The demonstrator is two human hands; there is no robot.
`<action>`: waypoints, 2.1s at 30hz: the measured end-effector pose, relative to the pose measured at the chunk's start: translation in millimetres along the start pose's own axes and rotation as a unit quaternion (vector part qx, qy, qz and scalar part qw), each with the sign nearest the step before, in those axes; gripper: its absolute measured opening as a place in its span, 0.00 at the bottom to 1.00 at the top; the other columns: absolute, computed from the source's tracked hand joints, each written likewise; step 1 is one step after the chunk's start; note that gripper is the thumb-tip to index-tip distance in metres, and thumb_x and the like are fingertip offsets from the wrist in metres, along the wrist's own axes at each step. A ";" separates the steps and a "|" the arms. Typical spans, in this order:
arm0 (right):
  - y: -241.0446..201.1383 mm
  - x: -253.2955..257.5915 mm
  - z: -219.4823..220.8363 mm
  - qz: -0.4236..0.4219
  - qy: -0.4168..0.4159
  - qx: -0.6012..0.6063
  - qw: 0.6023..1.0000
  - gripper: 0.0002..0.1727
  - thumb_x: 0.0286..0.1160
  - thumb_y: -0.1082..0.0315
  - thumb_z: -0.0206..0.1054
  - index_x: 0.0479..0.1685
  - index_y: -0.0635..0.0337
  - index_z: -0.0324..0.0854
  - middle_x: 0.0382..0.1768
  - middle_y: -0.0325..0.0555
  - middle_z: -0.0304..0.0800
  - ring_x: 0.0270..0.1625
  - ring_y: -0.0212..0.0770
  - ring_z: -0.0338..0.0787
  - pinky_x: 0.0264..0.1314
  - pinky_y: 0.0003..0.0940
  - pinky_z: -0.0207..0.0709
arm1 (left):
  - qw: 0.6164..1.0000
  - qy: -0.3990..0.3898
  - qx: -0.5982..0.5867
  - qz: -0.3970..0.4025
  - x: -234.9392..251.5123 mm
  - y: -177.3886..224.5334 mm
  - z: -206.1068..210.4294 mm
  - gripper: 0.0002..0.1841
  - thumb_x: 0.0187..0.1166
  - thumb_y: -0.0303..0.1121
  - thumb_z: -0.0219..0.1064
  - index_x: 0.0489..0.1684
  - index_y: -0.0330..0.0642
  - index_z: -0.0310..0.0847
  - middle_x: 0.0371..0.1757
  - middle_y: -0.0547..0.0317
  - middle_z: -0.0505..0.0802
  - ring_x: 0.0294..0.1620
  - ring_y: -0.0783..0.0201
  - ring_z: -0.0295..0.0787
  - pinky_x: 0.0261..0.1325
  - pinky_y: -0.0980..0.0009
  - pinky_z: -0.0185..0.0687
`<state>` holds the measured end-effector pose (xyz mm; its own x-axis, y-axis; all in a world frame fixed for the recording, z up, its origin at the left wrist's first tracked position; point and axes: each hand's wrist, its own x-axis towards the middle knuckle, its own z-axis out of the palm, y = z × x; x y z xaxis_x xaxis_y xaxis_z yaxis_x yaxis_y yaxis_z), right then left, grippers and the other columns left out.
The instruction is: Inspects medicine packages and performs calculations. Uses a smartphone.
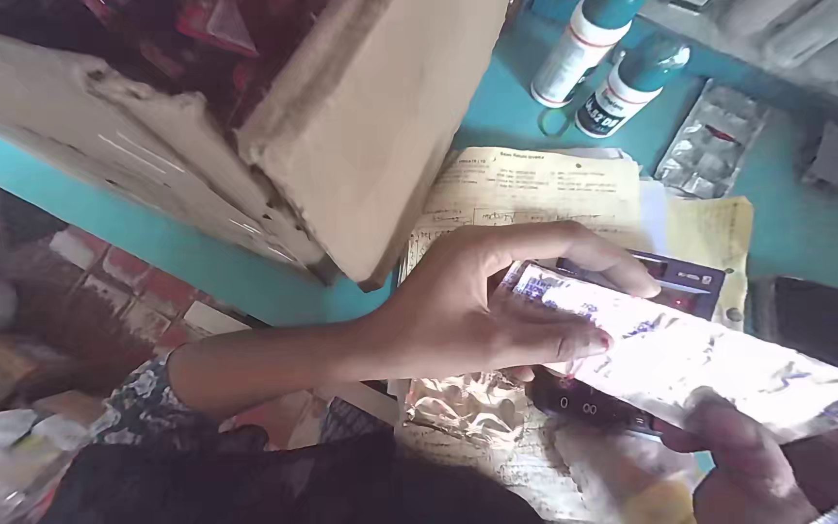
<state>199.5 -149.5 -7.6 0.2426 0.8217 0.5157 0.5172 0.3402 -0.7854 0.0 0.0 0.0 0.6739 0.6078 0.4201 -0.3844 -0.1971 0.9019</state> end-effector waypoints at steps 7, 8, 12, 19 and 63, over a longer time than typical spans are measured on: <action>-0.3 4.5 2.2 -0.005 -0.004 0.006 1.000 0.24 0.78 0.60 0.73 0.74 0.43 0.80 0.56 0.14 0.93 0.49 0.17 0.93 0.52 0.14 0.87 | 0.993 -0.004 -0.045 -0.107 1.6 7.3 -1.8 0.16 0.70 0.14 0.72 0.56 0.29 0.86 0.49 0.55 0.94 0.28 0.76 0.90 0.25 0.80 0.90; -0.5 5.6 2.0 -0.010 -0.004 0.002 1.000 0.25 0.78 0.59 0.73 0.75 0.42 0.79 0.57 0.12 0.92 0.50 0.17 0.92 0.53 0.13 0.86 | 0.993 -0.005 -0.045 -0.111 1.5 7.6 -2.0 0.16 0.71 0.14 0.71 0.57 0.29 0.86 0.50 0.55 0.94 0.28 0.76 0.90 0.26 0.80 0.90; 2.1 3.8 -8.3 -0.033 0.004 -0.059 0.998 0.21 0.85 0.55 0.65 0.76 0.43 0.78 0.59 0.11 0.91 0.55 0.15 0.91 0.59 0.14 0.85 | 0.993 -0.005 -0.032 -0.115 0.9 7.0 -1.9 0.16 0.71 0.15 0.72 0.58 0.31 0.86 0.51 0.56 0.94 0.29 0.75 0.91 0.26 0.80 0.90; 18.3 -21.8 -27.7 -0.056 0.055 -0.116 0.990 0.14 0.94 0.57 0.49 0.51 0.42 0.82 0.53 0.18 0.93 0.60 0.21 0.91 0.63 0.19 0.83 | 0.994 0.009 -0.020 -0.103 -0.2 5.0 -1.8 0.15 0.72 0.15 0.71 0.57 0.31 0.86 0.49 0.58 0.94 0.30 0.77 0.91 0.28 0.81 0.90; 10.5 -35.5 -10.7 -0.093 0.045 -0.284 0.953 0.18 0.92 0.54 0.48 0.36 0.54 0.72 0.43 0.32 0.92 0.61 0.20 0.86 0.65 0.15 0.73 | 0.993 0.035 0.000 -0.110 0.1 5.0 -1.7 0.14 0.73 0.16 0.70 0.56 0.32 0.87 0.51 0.57 0.94 0.31 0.76 0.91 0.29 0.81 0.90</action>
<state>205.2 -180.0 -30.5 0.1588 0.7198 0.6758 0.9132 0.1531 -0.3777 -3.0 0.4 4.4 0.6961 0.6879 0.2054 -0.2327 -0.0545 0.9710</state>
